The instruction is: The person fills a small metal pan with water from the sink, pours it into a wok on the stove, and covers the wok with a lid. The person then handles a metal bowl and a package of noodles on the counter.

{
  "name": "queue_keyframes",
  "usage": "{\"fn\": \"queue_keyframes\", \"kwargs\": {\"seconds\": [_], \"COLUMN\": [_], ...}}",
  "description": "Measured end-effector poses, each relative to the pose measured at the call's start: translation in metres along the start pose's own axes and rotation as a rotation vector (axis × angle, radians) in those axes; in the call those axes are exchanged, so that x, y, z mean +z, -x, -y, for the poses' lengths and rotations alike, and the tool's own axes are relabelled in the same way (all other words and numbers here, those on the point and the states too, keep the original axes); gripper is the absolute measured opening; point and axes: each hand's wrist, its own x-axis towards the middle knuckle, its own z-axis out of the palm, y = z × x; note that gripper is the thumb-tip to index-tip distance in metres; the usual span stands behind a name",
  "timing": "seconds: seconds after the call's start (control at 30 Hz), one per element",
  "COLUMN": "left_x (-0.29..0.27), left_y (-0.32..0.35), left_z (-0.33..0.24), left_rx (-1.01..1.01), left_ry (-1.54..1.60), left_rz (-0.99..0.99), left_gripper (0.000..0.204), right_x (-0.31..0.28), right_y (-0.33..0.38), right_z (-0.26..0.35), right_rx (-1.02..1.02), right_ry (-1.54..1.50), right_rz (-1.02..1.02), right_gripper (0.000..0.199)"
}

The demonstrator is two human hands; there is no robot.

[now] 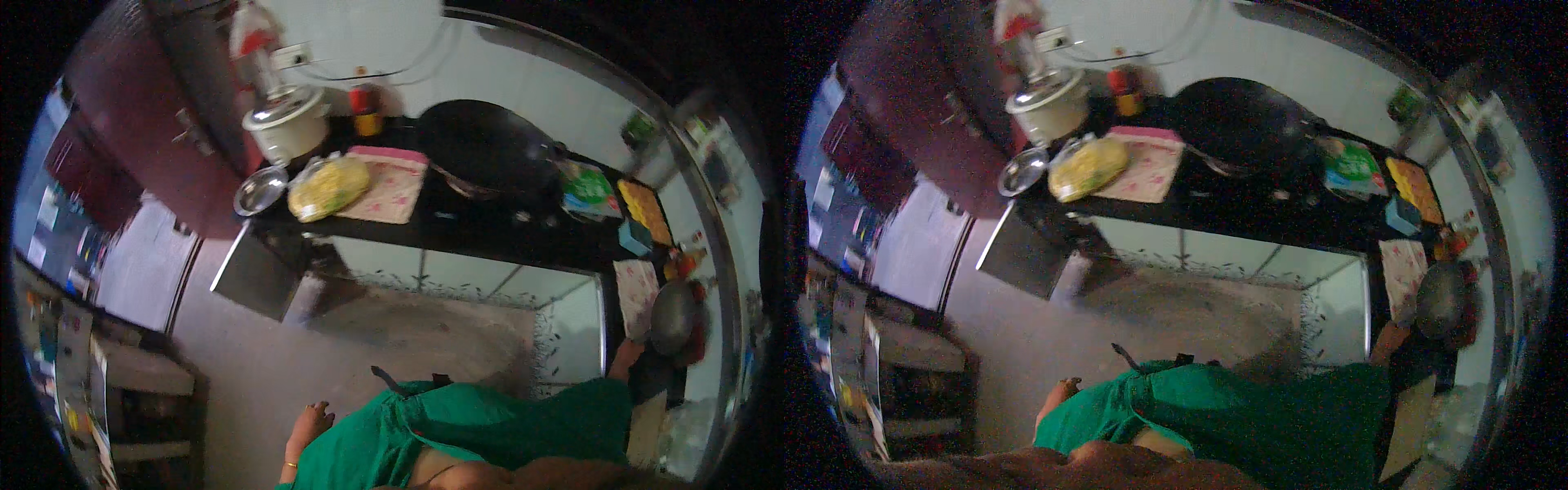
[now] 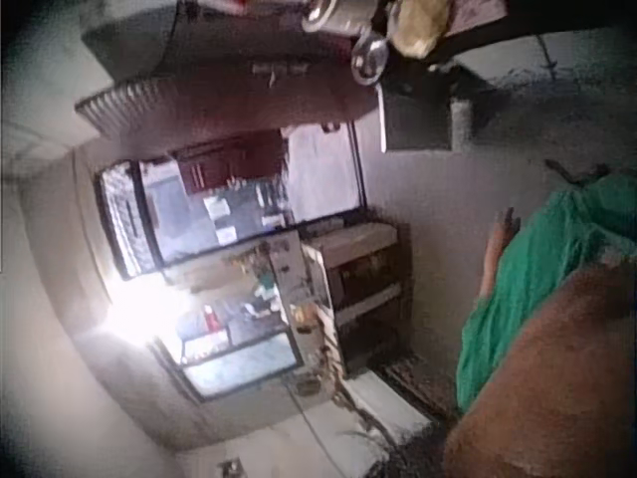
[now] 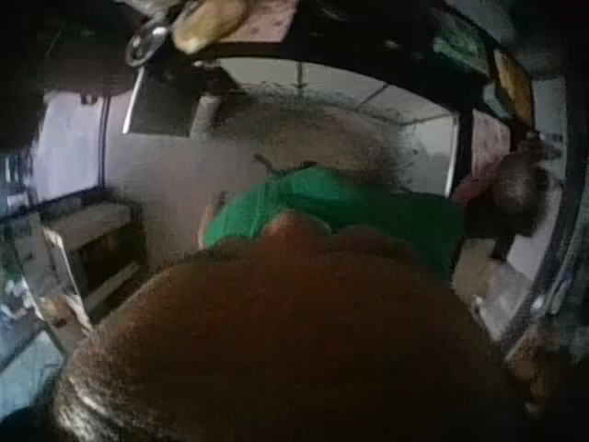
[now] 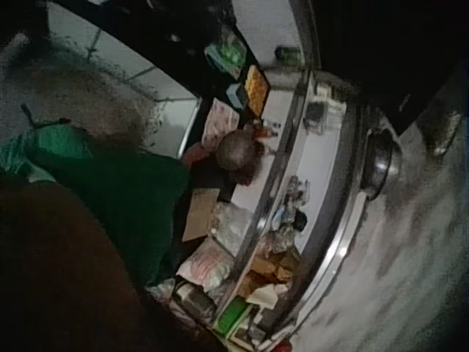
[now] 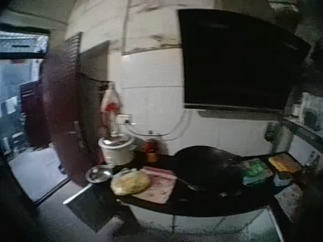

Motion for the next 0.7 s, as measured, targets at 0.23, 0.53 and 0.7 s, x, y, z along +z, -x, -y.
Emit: {"fn": "queue_keyframes", "kwargs": {"seconds": [0.23,0.53,0.7], "left_x": [-0.099,-0.219,-0.249], "left_y": [0.146,0.323,0.349], "left_z": [0.161,0.336,0.384], "left_rx": [-0.158,-0.281,-0.244], "left_ry": [0.073,0.024,0.16], "left_rz": [-0.139,-0.432,-0.578], "left_gripper": [0.035,0.032,0.032], "right_x": [-0.043,-0.114,-0.192], "right_y": [0.345,0.815,1.034], "right_z": [0.113,0.294,0.356], "right_rx": [-0.307,-0.694,-1.195], "right_ry": [-0.429,-0.566,-0.613], "right_rz": [0.389,1.3,1.794], "right_gripper": [0.062,0.067,0.06]}}
